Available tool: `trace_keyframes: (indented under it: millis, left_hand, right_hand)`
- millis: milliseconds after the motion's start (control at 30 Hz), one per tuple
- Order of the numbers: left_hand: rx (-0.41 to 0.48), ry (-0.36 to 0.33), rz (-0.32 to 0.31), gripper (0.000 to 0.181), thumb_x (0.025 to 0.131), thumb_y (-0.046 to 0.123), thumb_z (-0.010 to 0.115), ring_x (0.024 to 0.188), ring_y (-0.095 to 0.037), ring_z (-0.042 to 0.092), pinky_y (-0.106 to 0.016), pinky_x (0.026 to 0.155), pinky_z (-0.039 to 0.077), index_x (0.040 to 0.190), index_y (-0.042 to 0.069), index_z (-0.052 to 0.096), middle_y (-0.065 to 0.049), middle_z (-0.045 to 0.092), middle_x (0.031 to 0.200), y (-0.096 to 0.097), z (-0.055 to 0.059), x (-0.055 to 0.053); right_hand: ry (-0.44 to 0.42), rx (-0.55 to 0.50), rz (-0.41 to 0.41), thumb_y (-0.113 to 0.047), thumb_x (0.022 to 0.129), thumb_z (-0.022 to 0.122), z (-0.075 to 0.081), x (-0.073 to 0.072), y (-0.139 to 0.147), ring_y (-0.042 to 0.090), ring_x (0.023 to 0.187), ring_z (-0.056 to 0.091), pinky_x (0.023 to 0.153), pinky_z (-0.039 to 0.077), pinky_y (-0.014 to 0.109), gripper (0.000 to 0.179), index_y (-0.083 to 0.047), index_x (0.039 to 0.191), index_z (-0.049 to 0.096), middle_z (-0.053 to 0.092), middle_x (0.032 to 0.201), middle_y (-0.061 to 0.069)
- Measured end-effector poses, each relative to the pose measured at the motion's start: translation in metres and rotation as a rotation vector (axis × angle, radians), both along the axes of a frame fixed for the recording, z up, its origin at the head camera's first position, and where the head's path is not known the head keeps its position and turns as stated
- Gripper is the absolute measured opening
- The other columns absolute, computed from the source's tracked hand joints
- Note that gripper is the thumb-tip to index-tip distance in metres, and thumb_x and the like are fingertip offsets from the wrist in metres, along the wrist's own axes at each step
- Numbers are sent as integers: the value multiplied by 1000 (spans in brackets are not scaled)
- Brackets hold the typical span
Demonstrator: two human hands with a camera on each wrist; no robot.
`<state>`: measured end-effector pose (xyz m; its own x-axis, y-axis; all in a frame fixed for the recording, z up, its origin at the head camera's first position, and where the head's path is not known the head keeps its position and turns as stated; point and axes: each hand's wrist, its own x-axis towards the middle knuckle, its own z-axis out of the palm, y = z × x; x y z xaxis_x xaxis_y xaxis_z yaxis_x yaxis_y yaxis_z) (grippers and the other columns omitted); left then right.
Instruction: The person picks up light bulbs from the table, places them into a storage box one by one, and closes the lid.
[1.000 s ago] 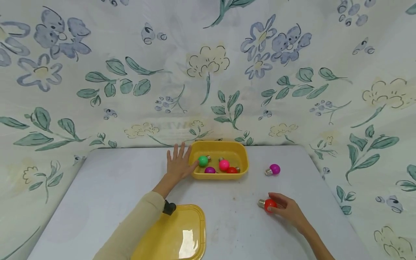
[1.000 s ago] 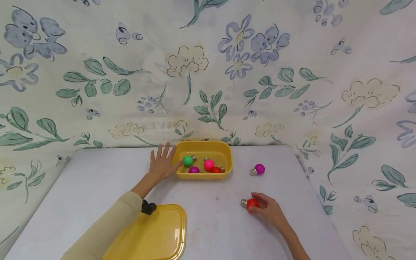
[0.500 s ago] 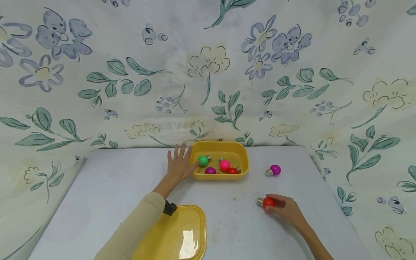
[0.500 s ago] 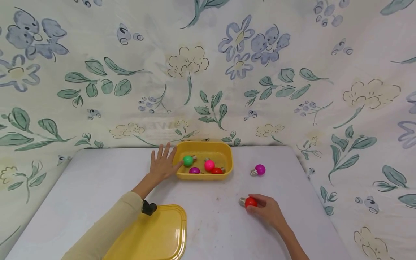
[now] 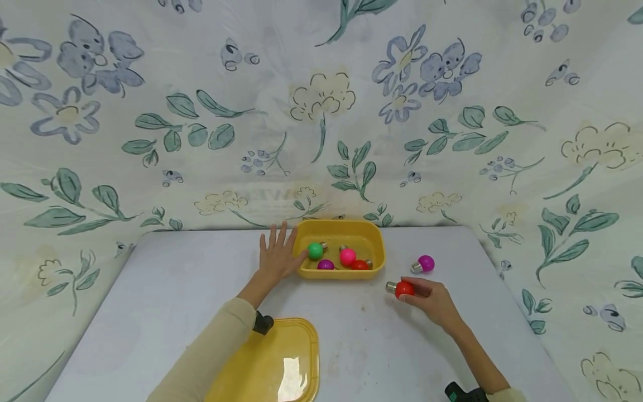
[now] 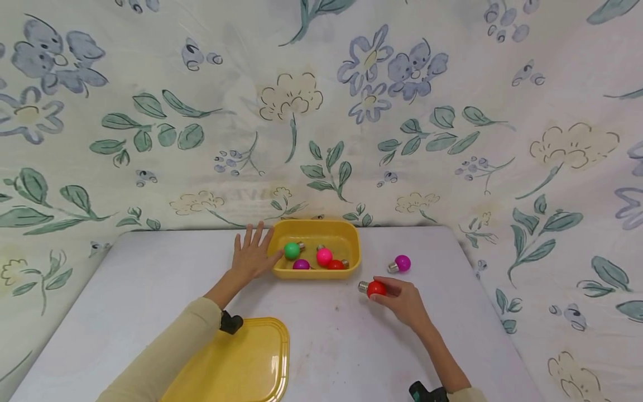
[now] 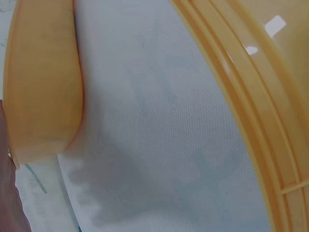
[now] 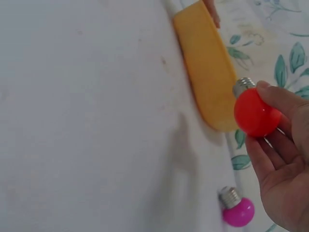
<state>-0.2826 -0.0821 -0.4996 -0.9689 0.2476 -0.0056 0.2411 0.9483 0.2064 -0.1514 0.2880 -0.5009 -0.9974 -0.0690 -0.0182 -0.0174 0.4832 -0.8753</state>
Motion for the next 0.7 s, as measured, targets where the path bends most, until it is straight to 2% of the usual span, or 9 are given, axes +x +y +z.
trace_keyframes:
  millis: [167, 333, 500, 700]
  left_hand:
    - [-2, 2, -1, 79, 100, 56, 40, 150, -42, 0, -61, 116, -1, 159, 8, 22, -18, 6, 165, 0, -1, 0]
    - [-12, -1, 4, 79, 100, 57, 40, 150, -41, -1, -61, 116, -1, 160, 9, 21, -18, 4, 165, 0, 0, -1]
    - [-12, -19, 7, 79, 100, 57, 40, 150, -41, -3, -61, 116, -3, 160, 9, 20, -17, 3, 165, 1, 1, -1]
    - [-6, -20, 4, 79, 100, 56, 42, 150, -41, -3, -61, 116, -2, 160, 9, 21, -18, 4, 165, 1, 1, 1]
  right_hand:
    - [50, 23, 12, -16, 88, 78, 14, -20, -8, 36, 109, 63, 86, 56, 33, 48, 1, 131, 64, 66, 121, 18]
    - [66, 30, 19, -14, 89, 77, 26, -41, -19, 36, 111, 63, 89, 55, 36, 47, 0, 132, 63, 65, 125, 20]
    - [39, 20, 38, -13, 90, 75, 31, -61, -27, 36, 113, 62, 91, 54, 39, 49, 1, 135, 61, 63, 128, 21]
    - [49, 64, 49, -12, 92, 74, 34, -83, -33, 40, 119, 59, 93, 53, 42, 48, 3, 135, 60, 61, 130, 23]
